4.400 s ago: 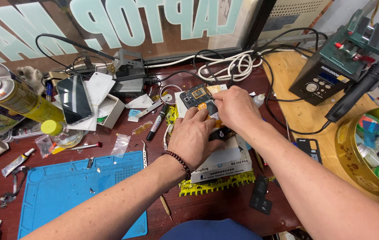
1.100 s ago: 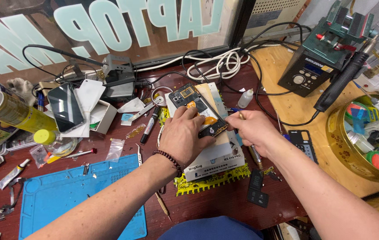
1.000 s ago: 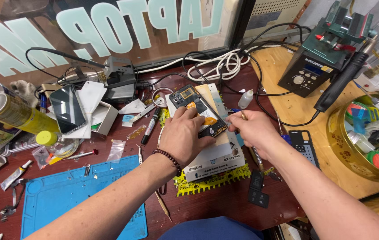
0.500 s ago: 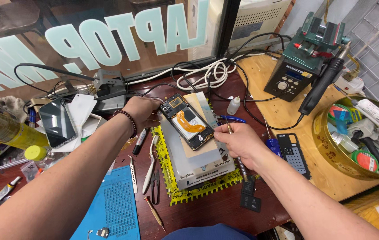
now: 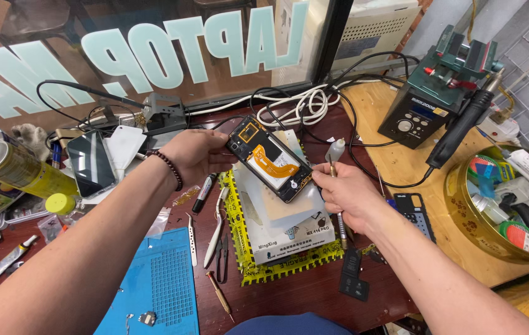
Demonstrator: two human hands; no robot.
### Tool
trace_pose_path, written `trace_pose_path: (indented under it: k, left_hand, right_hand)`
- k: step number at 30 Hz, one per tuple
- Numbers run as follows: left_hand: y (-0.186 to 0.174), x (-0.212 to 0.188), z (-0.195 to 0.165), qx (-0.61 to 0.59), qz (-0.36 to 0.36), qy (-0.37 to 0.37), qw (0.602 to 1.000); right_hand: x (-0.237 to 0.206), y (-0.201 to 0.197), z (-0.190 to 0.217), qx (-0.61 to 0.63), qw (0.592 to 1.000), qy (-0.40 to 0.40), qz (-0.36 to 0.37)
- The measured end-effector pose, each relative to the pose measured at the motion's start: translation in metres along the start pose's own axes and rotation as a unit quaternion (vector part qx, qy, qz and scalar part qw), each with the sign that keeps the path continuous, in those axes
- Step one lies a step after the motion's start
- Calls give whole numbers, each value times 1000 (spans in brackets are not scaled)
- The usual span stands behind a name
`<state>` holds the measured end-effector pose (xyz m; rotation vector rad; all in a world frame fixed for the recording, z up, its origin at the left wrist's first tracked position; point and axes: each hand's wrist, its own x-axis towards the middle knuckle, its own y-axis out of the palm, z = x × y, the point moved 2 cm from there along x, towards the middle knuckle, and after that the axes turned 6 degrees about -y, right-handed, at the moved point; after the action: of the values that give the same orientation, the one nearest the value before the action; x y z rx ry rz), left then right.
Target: The person repairs a disassembled smartphone on a repair bench. They use a blue-handled screwdriver to work on the phone's internal components, press and reposition a flex cable and parts with their fingers, reach into a parts container, and continue pressing components into place on the phone body.
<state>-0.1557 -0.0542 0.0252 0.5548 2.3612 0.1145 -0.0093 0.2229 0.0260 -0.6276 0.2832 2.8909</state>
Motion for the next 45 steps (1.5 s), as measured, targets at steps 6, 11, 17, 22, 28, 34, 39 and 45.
trace_pose_path:
  k: [6, 11, 17, 22, 28, 34, 39, 45]
  left_hand:
    - [-14, -10, 27, -131, 2, -3, 991]
    - [-24, -17, 57, -215, -23, -14, 976]
    - [-15, -27, 76, -330, -65, -20, 941]
    - [15, -36, 96, -399, -78, -49, 912]
    - [43, -59, 114, -424, -83, -68, 899]
    - [49, -74, 108, -373, -91, -69, 921]
    - [39, -69, 102, -301, -92, -71, 946]
    - [15, -36, 64, -150, -99, -49, 983]
  right_hand:
    - [-5, -2, -2, -55, 998, 34, -8]
    - [-5, -9, -18, -4, 999, 39, -1]
    - [-16, -10, -41, 147, 980, 116, -64]
    - [-23, -3, -49, 169, 981, 64, -74]
    - [-21, -1, -32, -110, 981, -24, -159]
    - [-8, 14, 4, -282, 930, -180, -151]
    - [5, 29, 5, -296, 935, -143, -135]
    - [10, 18, -13, -289, 943, -107, -124]
